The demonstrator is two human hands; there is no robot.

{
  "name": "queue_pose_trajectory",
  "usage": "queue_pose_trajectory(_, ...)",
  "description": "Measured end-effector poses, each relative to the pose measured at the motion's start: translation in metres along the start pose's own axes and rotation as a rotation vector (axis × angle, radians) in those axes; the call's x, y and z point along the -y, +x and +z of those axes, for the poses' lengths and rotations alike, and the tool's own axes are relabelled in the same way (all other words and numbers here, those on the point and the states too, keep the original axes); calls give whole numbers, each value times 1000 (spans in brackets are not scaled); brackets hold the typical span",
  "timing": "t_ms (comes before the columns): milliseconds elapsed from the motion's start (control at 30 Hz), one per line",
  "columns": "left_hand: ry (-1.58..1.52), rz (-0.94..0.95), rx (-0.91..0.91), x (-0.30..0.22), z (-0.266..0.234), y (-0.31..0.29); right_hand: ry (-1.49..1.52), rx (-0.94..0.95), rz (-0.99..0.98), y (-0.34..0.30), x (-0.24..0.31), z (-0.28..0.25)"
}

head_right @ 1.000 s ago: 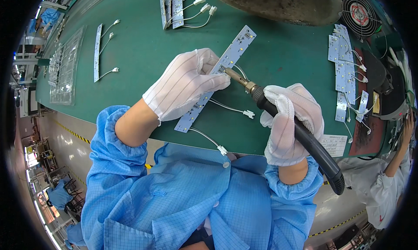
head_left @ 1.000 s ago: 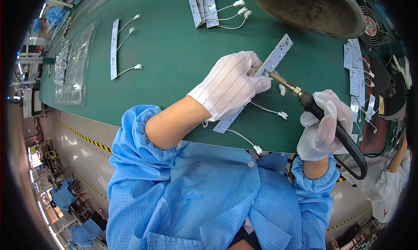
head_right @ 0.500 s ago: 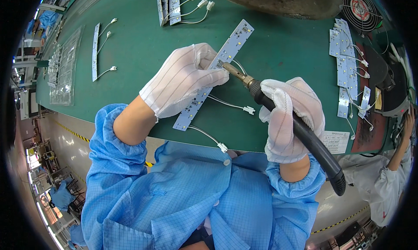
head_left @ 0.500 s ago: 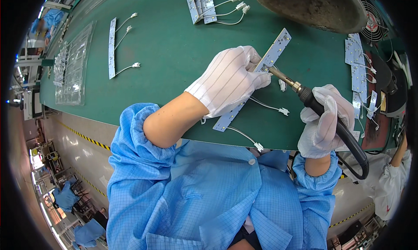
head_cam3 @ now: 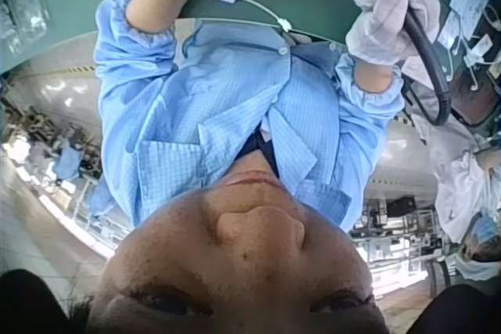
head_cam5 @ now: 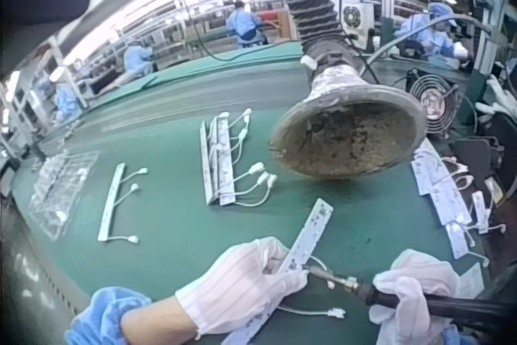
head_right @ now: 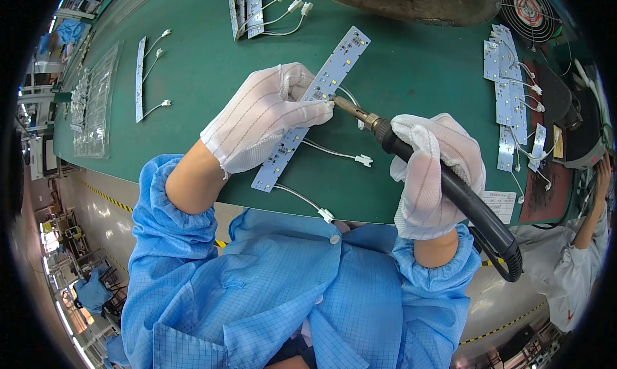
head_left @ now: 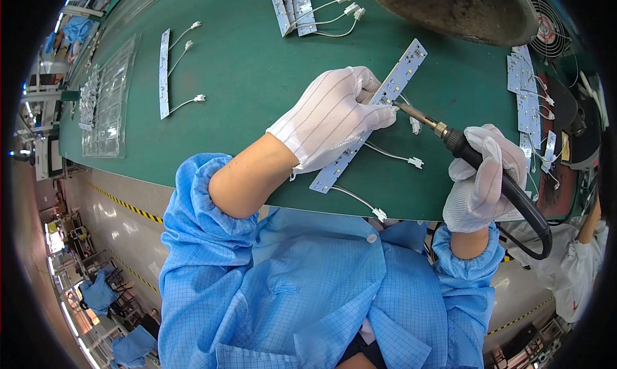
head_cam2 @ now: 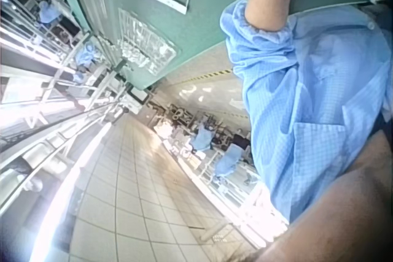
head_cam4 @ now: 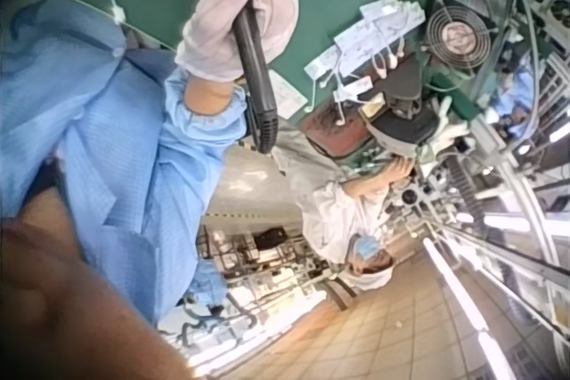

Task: Soldering wires onto small LED PCB strips at an assembly workstation.

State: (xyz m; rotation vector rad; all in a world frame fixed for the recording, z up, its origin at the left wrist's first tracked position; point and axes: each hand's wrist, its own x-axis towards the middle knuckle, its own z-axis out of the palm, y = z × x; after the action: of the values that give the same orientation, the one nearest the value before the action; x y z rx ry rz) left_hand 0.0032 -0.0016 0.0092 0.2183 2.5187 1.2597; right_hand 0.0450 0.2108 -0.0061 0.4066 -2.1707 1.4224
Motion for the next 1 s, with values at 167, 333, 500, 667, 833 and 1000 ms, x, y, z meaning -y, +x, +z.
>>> queue_pose_trajectory(167, -23, -37, 9, -2, -1, 0, 53, 10, 20, 1, 2, 1)
queue_pose_trajectory(333, -14, -36, 11, -3, -1, 0, 21, 19, 70, 0, 3, 0)
queue_pose_trajectory(500, 35, 13, 0, -1, -2, 0, 4, 22, -68, 1, -8, 1)
queue_pose_trajectory(667, 133, 206, 61, -5, -9, -3, -106, 31, -265, 7, -14, -5)
queue_pose_trajectory(833, 444, 100, 145, -1, -28, -4, -140, -166, -122, -1, -17, -3)
queue_pose_trajectory(1000, 655, 148, -307, -5, 7, 5, -496, -192, -652, 12, -25, -2)
